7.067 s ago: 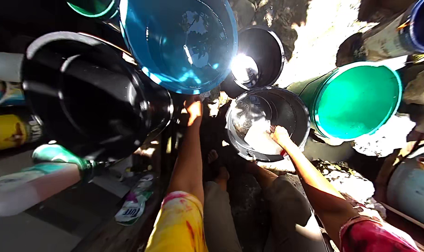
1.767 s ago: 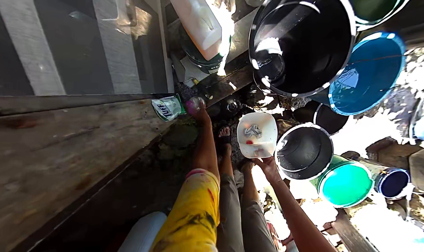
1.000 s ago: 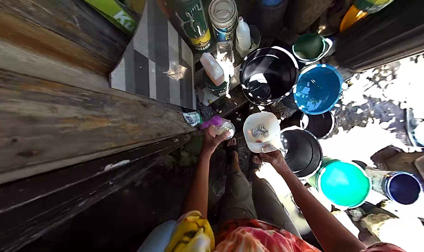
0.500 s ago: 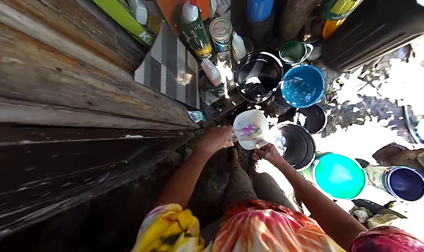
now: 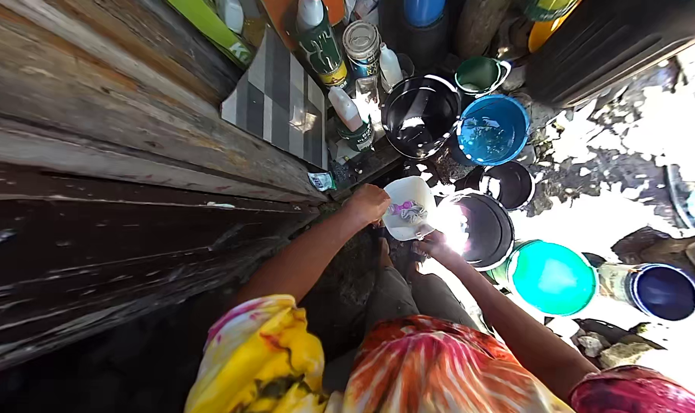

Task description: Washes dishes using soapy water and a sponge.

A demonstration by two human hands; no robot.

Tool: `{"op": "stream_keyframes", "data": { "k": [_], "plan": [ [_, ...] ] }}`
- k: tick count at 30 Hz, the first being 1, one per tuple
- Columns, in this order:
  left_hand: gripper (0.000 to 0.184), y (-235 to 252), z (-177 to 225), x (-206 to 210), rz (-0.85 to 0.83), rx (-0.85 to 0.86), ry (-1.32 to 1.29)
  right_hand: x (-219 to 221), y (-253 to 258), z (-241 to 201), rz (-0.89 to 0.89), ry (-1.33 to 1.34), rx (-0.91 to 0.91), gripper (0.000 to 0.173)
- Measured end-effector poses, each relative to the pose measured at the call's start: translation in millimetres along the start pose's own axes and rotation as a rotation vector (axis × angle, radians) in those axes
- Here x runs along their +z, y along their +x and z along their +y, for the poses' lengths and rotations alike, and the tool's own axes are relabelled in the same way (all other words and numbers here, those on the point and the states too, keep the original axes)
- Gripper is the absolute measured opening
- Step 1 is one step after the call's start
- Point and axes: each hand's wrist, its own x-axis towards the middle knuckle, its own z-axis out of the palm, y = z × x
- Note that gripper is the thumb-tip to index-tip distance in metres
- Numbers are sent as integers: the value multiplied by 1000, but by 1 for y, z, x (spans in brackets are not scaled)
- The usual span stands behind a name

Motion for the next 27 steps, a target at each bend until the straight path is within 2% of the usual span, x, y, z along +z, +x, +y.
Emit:
{"op": "stream_keyframes", "data": {
  "k": [7,16,24,27],
  "plan": [
    [21,2,2,-2,-16,-4,73,-2,2,-1,-12,17,18,44],
    [19,10,-13,-9,-17,35,71,0,18,-2,18,-9,26,44],
    [26,51,-65,7,26,113,-1,8,58,-7,33,-37,92,42],
    [43,81,-100,26,25,107,-163,15,79,-9,25,-43,149,45]
  ]
}}
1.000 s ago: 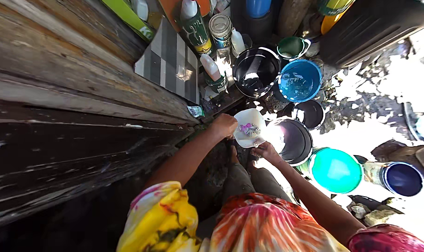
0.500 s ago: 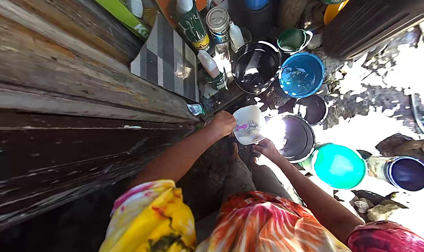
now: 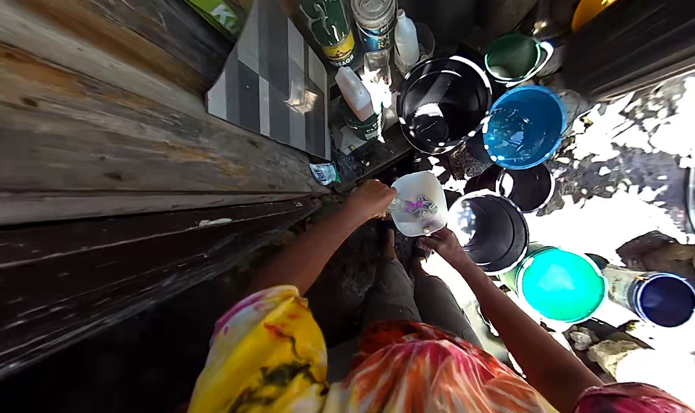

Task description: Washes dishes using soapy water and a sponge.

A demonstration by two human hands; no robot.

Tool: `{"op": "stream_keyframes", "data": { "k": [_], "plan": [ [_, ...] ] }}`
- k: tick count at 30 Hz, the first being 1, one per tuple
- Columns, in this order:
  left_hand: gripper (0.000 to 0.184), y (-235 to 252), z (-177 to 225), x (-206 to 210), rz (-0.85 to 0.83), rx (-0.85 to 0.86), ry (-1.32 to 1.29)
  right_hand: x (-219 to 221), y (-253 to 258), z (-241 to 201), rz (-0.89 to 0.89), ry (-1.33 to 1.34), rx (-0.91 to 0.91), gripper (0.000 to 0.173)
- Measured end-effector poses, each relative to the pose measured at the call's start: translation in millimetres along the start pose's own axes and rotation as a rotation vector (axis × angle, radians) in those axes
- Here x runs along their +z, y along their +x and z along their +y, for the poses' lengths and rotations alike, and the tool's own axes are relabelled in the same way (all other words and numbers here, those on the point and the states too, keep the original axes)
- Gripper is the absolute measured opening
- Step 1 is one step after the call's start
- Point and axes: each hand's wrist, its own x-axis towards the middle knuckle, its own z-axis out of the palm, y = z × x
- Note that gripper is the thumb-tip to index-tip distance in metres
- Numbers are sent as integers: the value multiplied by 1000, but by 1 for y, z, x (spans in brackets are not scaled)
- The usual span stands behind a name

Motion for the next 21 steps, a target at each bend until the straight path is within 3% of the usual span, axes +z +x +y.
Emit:
{"op": "stream_keyframes", "data": {
  "k": [4,9,13,15,21],
  "plan": [
    [51,44,-70,41,119,45,-414,12,37,1,0,-12,43,47],
    [52,109,-136,115,421,102,-1033,26,86,12,68,172,126,45],
    [55,177,-172,182,705,-167,-1250,37,123,28,123,306,139,39],
    [62,210,-185,207,746,-347,-1388,42,133,34,154,344,150,37],
    [65,290,-208,224,1013,-792,-1660,57,146,52,214,388,180,37]
  ]
}}
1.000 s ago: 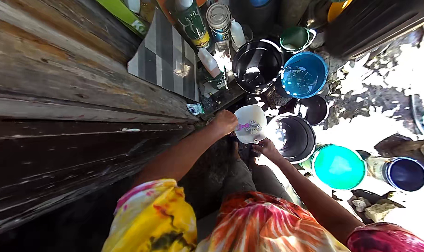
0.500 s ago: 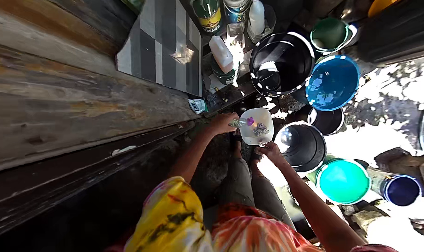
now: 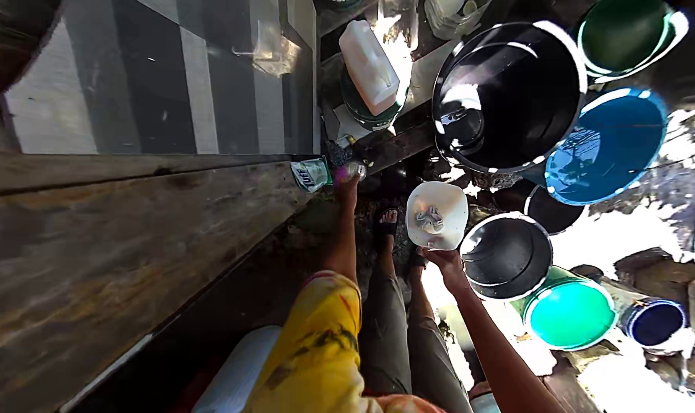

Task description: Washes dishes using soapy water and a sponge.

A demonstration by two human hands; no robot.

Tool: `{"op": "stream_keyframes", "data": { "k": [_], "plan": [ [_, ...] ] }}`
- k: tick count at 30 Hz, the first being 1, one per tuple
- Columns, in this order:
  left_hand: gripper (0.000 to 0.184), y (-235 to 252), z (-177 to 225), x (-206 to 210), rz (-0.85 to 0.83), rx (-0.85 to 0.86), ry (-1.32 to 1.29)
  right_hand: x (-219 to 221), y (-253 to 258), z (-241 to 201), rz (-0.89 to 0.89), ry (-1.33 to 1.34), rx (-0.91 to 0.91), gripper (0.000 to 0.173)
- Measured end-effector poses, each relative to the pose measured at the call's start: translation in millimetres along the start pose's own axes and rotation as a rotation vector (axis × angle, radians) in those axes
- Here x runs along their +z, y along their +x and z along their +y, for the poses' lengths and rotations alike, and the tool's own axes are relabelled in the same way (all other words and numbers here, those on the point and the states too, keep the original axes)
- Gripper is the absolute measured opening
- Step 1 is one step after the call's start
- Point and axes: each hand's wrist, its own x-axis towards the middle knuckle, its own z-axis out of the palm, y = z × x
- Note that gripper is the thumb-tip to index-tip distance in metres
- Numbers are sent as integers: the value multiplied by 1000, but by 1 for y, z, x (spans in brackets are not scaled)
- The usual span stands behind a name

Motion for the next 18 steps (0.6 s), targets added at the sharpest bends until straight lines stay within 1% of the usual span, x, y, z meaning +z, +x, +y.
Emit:
{"op": "stream_keyframes", "data": {
  "k": [2,5,9,12,14,16,18],
  "plan": [
    [64,18,0,16,79,-43,34,-1,0,6,-4,-2,27,37],
    [62,38,1,34,176,-30,134,-4,-1,17,-5,-21,48,37],
    [69,48,5,51,237,-20,133,-9,-1,28,8,-39,46,41],
    [74,45,9,54,233,-2,155,-11,0,31,14,-44,47,41],
    [76,43,4,54,212,36,161,-11,-1,33,17,-35,57,41],
    [75,42,-1,53,176,68,181,-11,-2,36,22,-5,55,43],
    [75,39,-1,49,118,80,143,-10,-4,35,30,39,57,43]
  ]
}}
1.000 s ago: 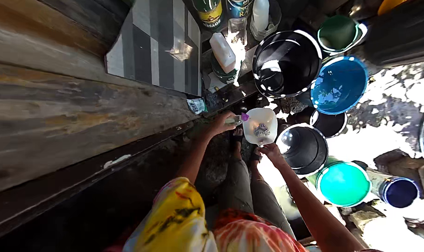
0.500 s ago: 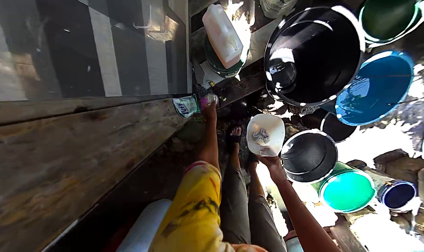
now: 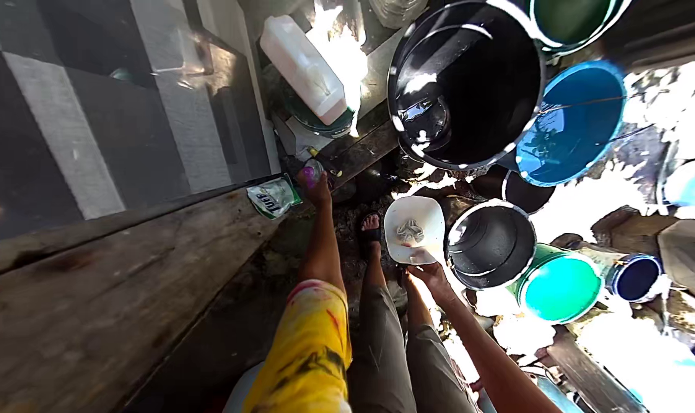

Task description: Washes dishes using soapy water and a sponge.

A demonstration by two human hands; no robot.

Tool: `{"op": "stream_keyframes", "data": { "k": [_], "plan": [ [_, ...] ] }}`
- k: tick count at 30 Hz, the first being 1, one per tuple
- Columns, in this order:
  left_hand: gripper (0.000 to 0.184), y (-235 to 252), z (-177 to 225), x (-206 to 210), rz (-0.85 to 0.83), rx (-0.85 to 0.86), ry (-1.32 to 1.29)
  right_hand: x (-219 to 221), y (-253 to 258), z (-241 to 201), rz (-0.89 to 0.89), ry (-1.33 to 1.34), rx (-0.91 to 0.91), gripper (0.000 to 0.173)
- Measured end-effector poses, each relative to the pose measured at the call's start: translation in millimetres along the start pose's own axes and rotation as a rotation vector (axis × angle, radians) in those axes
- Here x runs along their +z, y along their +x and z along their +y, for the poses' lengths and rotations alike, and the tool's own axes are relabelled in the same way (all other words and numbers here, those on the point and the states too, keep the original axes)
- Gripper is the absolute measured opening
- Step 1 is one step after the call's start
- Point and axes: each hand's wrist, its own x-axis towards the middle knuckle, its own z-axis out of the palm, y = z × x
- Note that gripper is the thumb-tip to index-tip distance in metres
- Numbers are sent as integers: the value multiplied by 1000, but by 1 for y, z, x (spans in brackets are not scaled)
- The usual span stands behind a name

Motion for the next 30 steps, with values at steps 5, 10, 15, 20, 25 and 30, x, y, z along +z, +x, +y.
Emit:
{"op": "stream_keyframes", "data": {
  "k": [5,10,15,20,25,30],
  "plan": [
    [93,-11,0,-21,-103,-44,19,0,-9,-4,-17,1,-42,41],
    [82,-79,9,-53,-289,-188,-27,-3,-26,-17,-5,107,-73,41],
    [64,-204,39,-95,-844,-147,-42,-11,-49,-31,54,189,-21,41],
    [76,-289,51,-108,-1160,15,-19,-12,-76,-17,100,255,-141,44],
    [66,-345,79,-94,-1092,73,-7,-21,-90,-19,234,116,-267,45],
    [51,-396,96,-75,-1021,98,26,-54,-121,-18,304,-59,-481,47]
  ]
}}
